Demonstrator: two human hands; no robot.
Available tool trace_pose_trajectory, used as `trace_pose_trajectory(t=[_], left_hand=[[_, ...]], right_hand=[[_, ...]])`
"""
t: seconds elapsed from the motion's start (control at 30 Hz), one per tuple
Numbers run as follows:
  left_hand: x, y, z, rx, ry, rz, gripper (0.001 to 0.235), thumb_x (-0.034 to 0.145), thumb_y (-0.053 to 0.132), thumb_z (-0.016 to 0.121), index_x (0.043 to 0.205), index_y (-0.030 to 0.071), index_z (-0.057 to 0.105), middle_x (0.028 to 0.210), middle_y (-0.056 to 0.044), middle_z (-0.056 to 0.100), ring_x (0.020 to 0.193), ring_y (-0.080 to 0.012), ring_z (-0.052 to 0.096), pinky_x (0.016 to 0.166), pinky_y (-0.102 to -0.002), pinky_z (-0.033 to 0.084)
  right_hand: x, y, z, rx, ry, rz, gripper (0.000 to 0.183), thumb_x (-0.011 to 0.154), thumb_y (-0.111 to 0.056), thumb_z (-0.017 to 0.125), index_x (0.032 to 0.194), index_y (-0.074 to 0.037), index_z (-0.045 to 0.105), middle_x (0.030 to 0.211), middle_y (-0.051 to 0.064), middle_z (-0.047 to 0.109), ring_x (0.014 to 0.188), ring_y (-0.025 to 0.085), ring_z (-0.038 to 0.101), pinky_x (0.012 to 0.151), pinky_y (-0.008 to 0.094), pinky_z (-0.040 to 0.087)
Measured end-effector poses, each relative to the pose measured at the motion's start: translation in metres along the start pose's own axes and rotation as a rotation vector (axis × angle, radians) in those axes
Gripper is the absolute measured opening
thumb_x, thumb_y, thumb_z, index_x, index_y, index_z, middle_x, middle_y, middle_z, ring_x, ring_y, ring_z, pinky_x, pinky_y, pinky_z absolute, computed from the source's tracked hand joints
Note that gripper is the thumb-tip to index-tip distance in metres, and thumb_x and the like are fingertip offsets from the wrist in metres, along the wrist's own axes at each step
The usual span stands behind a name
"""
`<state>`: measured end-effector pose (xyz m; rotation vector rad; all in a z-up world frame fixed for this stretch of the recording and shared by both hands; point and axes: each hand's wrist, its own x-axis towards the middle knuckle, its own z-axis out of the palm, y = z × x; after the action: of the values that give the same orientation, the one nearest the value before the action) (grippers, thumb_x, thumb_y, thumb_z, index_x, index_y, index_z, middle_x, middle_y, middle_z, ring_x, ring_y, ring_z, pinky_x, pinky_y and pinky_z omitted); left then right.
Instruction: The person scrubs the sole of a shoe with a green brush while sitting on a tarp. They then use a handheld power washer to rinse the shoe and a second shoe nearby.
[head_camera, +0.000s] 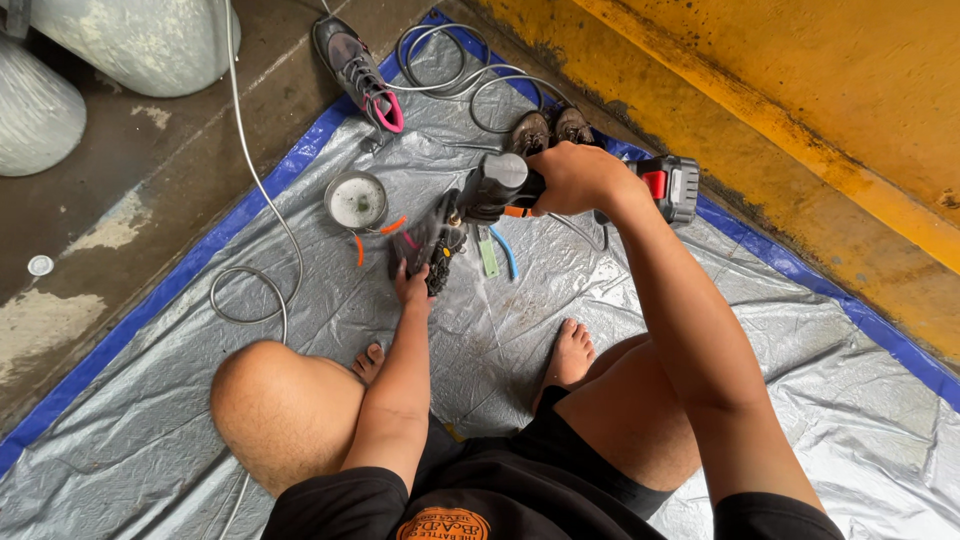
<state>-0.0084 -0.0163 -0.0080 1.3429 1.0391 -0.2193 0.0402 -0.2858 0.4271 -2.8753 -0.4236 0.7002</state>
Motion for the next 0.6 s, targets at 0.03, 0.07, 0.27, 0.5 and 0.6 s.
trace_pose_trajectory(t=[0.03,0.07,0.27,0.5,0.6], left_hand=[[0.011,-0.004,0.001,0.001,-0.001,-0.004,0.072,0.105,0.039,0.084,0.168,0.041,0.049,0.177,-0.018,0.033,0.15,-0.0548,0.046,0.103,-0.069,0.06],[0.021,-0.007,0.003,0.032,0.0,0.119,0.069,0.104,0.027,0.084,0.165,0.034,0.053,0.174,-0.021,0.036,0.153,-0.0522,0.045,0.111,-0.067,0.057],[0.062,0.001,0.012,0.081,0.091,0.362,0.062,0.085,0.004,0.09,0.141,0.024,0.073,0.152,-0.016,0.061,0.145,-0.0377,0.057,0.117,-0.044,0.054],[0.068,-0.003,0.002,-0.098,-0.02,0.263,0.118,0.084,-0.005,0.091,0.173,0.018,0.018,0.171,-0.031,0.041,0.16,-0.0481,0.039,0.128,-0.057,0.044],[0.069,0.007,-0.012,0.047,-0.105,0.246,0.114,0.085,-0.004,0.091,0.176,0.018,0.026,0.173,-0.023,0.04,0.159,-0.0477,0.038,0.129,-0.067,0.042]], right_hand=[[-0.004,-0.004,-0.003,0.0,-0.003,0.002,0.053,0.082,-0.037,0.086,0.131,-0.017,0.078,0.112,0.021,0.081,0.112,0.048,0.076,0.1,0.057,0.059],[-0.008,-0.008,-0.007,0.007,0.002,0.002,0.053,0.083,-0.037,0.085,0.13,-0.015,0.079,0.112,0.021,0.081,0.112,0.048,0.076,0.1,0.057,0.058],[-0.018,-0.015,-0.012,-0.004,-0.054,-0.031,0.052,0.082,-0.038,0.087,0.126,-0.012,0.08,0.111,0.023,0.081,0.112,0.05,0.076,0.101,0.059,0.057],[-0.029,-0.032,-0.021,0.011,-0.065,-0.047,0.048,0.085,-0.036,0.085,0.126,-0.011,0.079,0.114,0.023,0.081,0.113,0.049,0.076,0.101,0.059,0.058],[-0.024,-0.035,-0.017,-0.048,-0.035,-0.061,0.046,0.085,-0.034,0.085,0.125,-0.011,0.08,0.11,0.022,0.081,0.108,0.048,0.077,0.098,0.058,0.058]])
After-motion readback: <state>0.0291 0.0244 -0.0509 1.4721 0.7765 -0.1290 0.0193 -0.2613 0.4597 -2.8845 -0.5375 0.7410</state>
